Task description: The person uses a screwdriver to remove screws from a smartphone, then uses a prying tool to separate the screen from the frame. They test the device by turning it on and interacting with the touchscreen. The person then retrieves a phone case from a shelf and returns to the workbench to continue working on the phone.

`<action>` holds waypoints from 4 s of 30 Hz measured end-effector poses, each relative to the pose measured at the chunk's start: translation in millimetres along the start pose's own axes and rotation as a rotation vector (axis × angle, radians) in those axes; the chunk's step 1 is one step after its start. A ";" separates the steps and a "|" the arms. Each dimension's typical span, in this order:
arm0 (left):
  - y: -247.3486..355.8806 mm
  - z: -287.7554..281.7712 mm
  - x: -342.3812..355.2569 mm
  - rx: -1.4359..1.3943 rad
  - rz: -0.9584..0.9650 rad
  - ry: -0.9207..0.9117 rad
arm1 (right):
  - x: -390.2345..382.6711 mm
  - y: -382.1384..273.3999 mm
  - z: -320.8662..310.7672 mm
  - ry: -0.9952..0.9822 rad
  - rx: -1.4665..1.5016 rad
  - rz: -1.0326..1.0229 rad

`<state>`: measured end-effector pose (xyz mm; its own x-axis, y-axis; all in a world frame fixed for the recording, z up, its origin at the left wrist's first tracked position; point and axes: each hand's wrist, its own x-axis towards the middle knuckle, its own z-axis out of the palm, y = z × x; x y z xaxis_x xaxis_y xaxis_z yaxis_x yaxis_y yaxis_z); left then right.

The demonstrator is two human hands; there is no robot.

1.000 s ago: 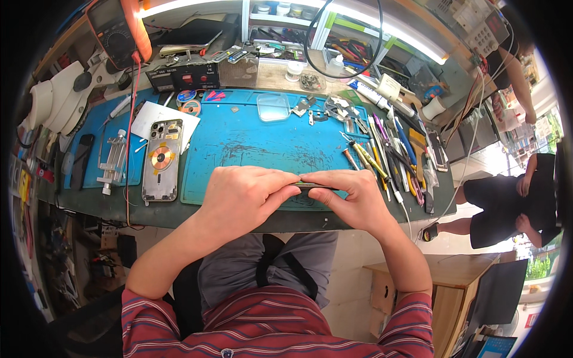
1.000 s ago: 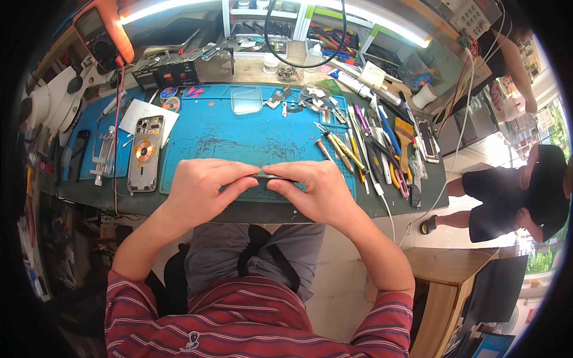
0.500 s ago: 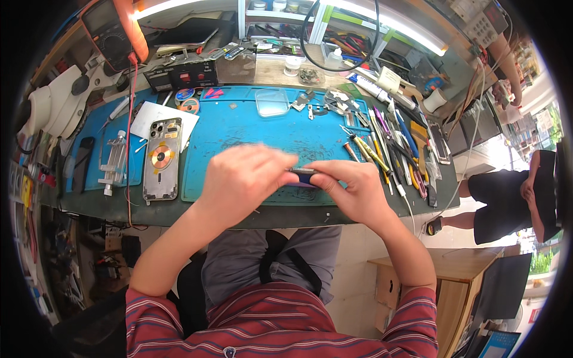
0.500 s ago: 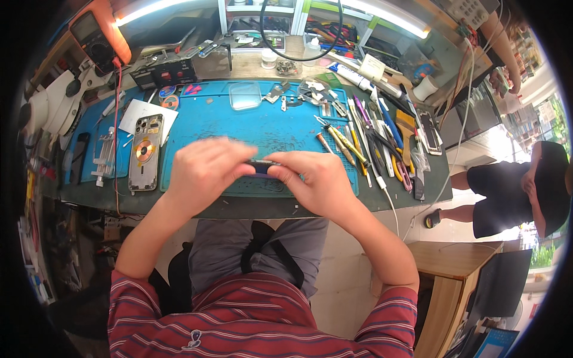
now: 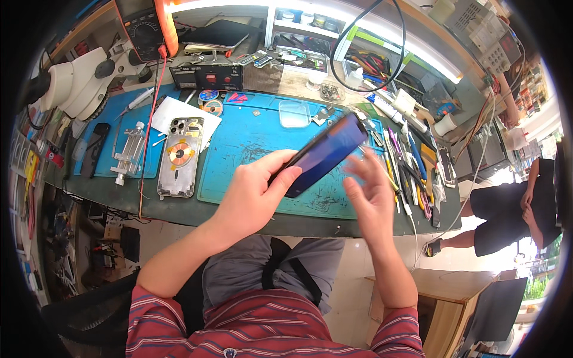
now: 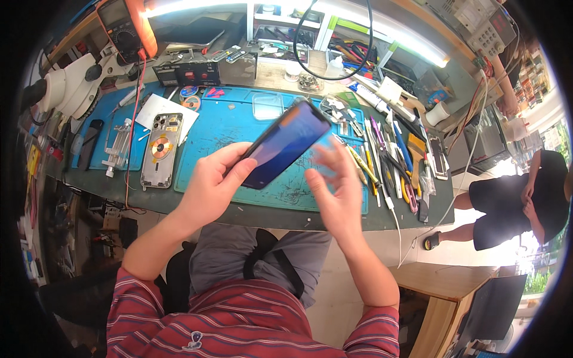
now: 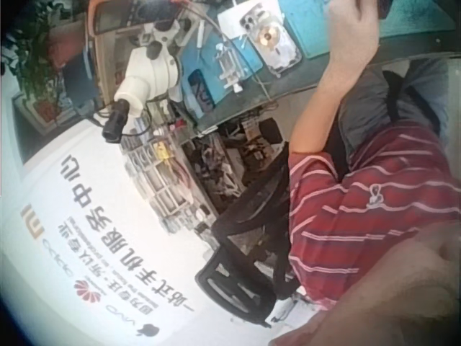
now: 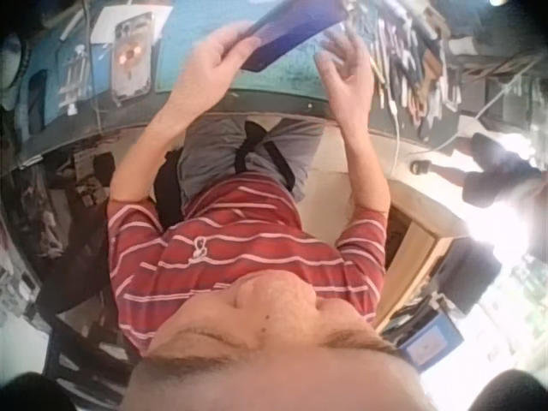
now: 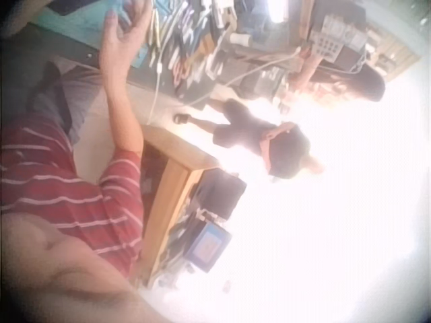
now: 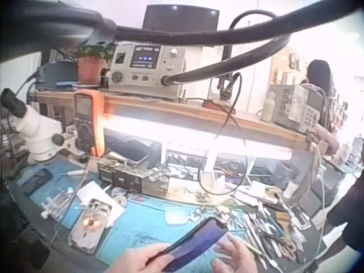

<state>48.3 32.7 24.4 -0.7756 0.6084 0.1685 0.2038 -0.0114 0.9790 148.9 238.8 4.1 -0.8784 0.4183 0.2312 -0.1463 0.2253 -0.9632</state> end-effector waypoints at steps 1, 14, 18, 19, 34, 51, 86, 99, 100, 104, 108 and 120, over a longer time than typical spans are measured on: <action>8.3 -7.1 -0.4 0.195 0.052 -0.044 | 4.5 -3.1 -7.5 0.033 -0.221 -0.184; 4.0 -7.9 0.7 0.702 0.400 -0.162 | 17.7 -20.6 0.9 -0.250 -0.595 -0.546; 1.8 -6.1 3.3 0.706 0.415 -0.158 | 17.7 -14.7 -0.5 -0.230 -0.559 -0.502; 1.8 -5.6 3.6 0.709 0.415 -0.157 | 17.4 -13.5 -0.3 -0.226 -0.553 -0.495; 4.4 -4.8 6.9 0.720 0.382 -0.154 | 18.2 -16.0 -0.2 -0.223 -0.521 -0.450; 11.2 -6.1 26.0 0.656 0.283 -0.219 | 27.5 -15.7 -3.3 -0.251 -0.429 -0.256; 22.1 23.3 28.5 0.860 0.354 -0.283 | 16.3 3.1 -51.5 -0.345 -0.204 -0.053; 20.3 25.2 29.5 0.823 0.392 -0.251 | 22.1 4.3 -52.4 -0.351 -0.252 -0.146; 20.7 25.1 29.8 0.828 0.384 -0.252 | 22.4 3.1 -51.3 -0.358 -0.242 -0.133; 20.1 27.0 31.1 0.833 0.398 -0.232 | 21.9 7.2 -49.4 -0.323 -0.181 -0.142; 23.7 27.9 30.7 0.810 0.327 -0.238 | 20.7 10.4 -45.8 -0.307 -0.130 -0.107; 23.5 28.6 32.0 0.799 0.312 -0.237 | 20.1 8.0 -43.5 -0.277 -0.122 -0.095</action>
<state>45.3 74.6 49.5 -0.4891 0.8194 0.2989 0.8097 0.2991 0.5049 149.9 287.3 7.0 -0.9564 0.1381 0.2572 -0.1929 0.3625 -0.9118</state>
